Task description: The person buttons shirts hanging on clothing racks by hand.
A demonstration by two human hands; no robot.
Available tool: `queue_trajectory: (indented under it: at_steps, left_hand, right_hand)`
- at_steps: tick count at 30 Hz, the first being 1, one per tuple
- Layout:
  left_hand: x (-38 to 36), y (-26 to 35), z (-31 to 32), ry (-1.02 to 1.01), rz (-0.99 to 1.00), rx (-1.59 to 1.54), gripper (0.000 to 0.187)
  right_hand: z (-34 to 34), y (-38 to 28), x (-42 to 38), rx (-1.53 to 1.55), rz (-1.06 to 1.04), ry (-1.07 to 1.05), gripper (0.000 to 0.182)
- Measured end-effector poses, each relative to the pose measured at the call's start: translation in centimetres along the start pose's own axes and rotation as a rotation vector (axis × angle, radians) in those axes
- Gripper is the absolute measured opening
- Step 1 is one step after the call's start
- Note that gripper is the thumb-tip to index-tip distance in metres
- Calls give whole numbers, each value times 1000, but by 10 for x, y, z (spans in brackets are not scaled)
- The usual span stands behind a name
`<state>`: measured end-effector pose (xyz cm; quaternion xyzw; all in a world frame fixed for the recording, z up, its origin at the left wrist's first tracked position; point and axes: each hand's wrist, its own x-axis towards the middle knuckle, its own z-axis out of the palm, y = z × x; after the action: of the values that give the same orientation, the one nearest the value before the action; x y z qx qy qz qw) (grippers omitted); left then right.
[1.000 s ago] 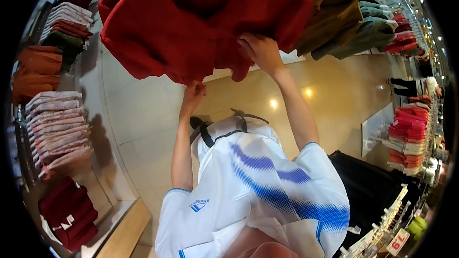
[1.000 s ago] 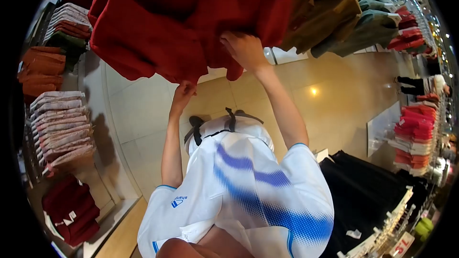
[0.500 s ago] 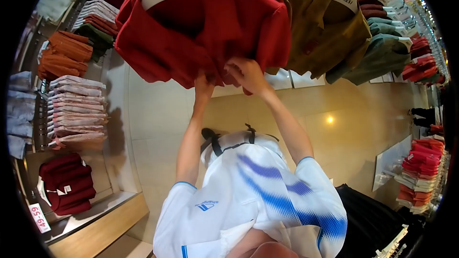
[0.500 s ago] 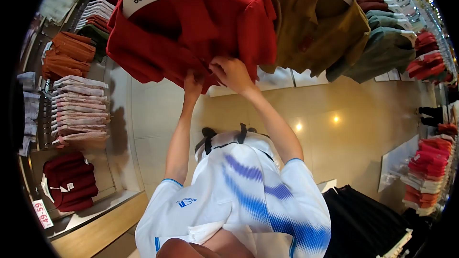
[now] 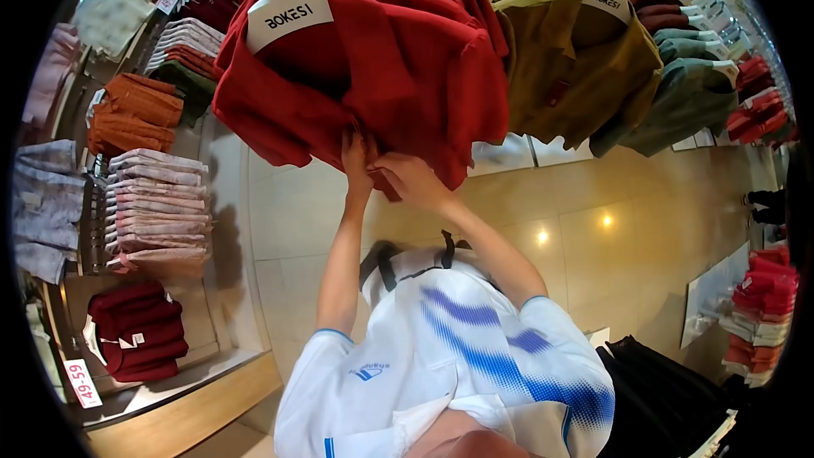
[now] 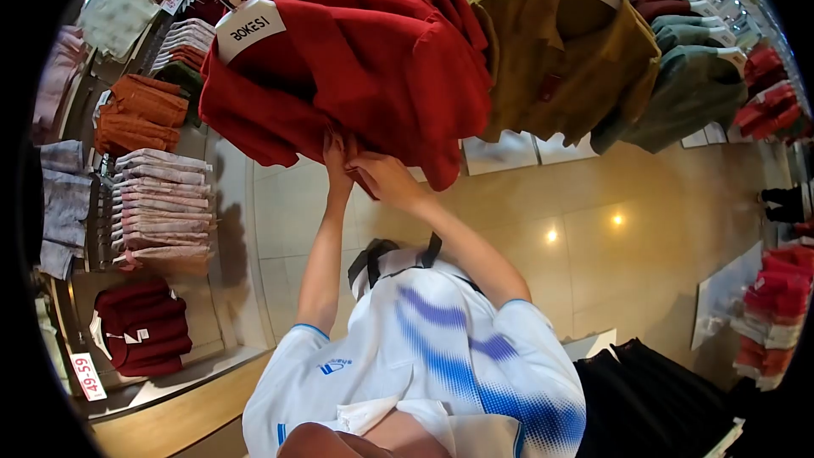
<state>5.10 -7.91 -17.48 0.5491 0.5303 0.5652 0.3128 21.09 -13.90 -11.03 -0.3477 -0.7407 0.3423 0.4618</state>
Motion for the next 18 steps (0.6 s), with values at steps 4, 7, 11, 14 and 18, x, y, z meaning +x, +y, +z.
queue_trajectory:
  at_steps: [4, 7, 11, 14, 18]
  left_hand:
    - [-11, -8, -5, -28, -84, -241, 20]
    - [-11, -15, -11, -106, 2, -254, 21]
    - [7, -47, -21, -187, 153, 37, 20]
    - [16, -35, -34, -345, 241, 479, 11]
    - [22, -71, -31, -376, 73, -2, 11]
  right_hand:
    - [-4, 13, -6, 482, 306, -121, 23]
    - [7, 39, -7, 597, 457, -129, 25]
    - [18, 40, -7, 142, 297, -97, 23]
    - [27, 52, -10, 237, 286, -39, 19]
    - [34, 75, 1, 102, 318, 128, 14]
